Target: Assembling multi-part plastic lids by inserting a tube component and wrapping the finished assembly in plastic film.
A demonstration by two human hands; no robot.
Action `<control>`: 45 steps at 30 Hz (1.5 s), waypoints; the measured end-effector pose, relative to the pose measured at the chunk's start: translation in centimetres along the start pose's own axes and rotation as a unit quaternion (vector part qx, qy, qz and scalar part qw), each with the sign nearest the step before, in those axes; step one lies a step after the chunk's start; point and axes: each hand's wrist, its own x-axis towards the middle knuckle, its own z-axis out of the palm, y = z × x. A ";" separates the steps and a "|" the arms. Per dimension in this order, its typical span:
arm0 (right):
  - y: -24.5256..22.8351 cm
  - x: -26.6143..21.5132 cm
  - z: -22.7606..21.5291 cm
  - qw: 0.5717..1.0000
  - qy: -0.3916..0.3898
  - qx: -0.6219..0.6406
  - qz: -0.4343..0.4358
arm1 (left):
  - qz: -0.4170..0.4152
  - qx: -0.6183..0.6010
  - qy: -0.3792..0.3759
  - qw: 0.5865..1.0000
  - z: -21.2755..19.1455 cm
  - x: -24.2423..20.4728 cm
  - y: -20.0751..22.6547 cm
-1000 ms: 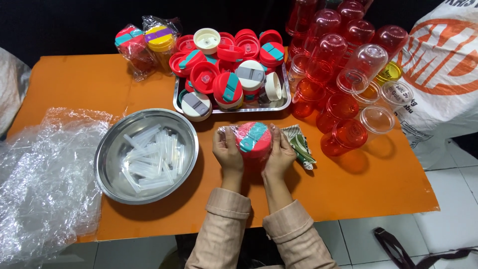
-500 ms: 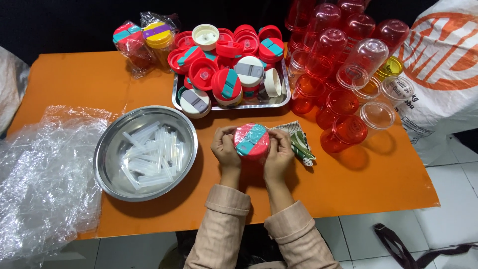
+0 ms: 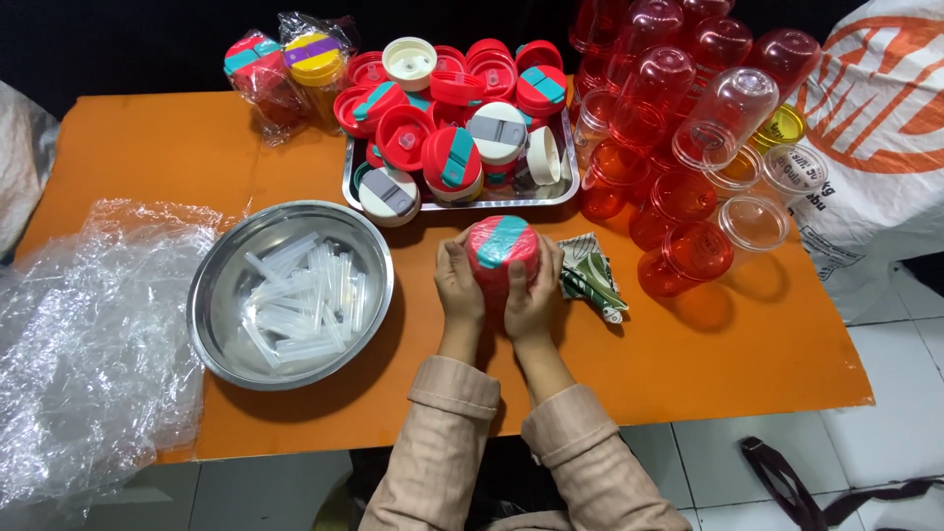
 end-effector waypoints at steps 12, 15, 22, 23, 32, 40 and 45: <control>-0.3 0.2 1.6 0.995 0.050 0.066 0.063 | 0.007 -0.033 -0.059 0.998 1.1 -0.5 -1.1; -0.5 0.1 1.8 0.991 0.075 0.092 0.053 | 0.012 -0.029 -0.043 0.999 1.2 -0.4 -1.0; 0.1 -0.5 2.0 0.995 0.066 0.057 0.042 | 0.012 -0.032 -0.018 0.999 1.5 -0.2 -0.4; 0.2 -0.5 2.0 0.996 0.062 0.048 0.040 | 0.010 -0.035 -0.012 0.999 1.5 -0.2 0.0; -0.9 -0.4 2.1 0.998 0.051 0.037 0.025 | -0.010 -0.006 -0.020 1.000 1.2 -1.5 1.0; -1.3 -0.3 0.8 0.995 0.082 -0.002 0.063 | 0.021 0.260 -0.160 0.952 -1.8 -1.7 7.6; -3.9 0.6 -0.6 0.997 0.013 -0.009 0.073 | -0.093 0.160 -0.249 0.951 -3.2 -0.6 8.3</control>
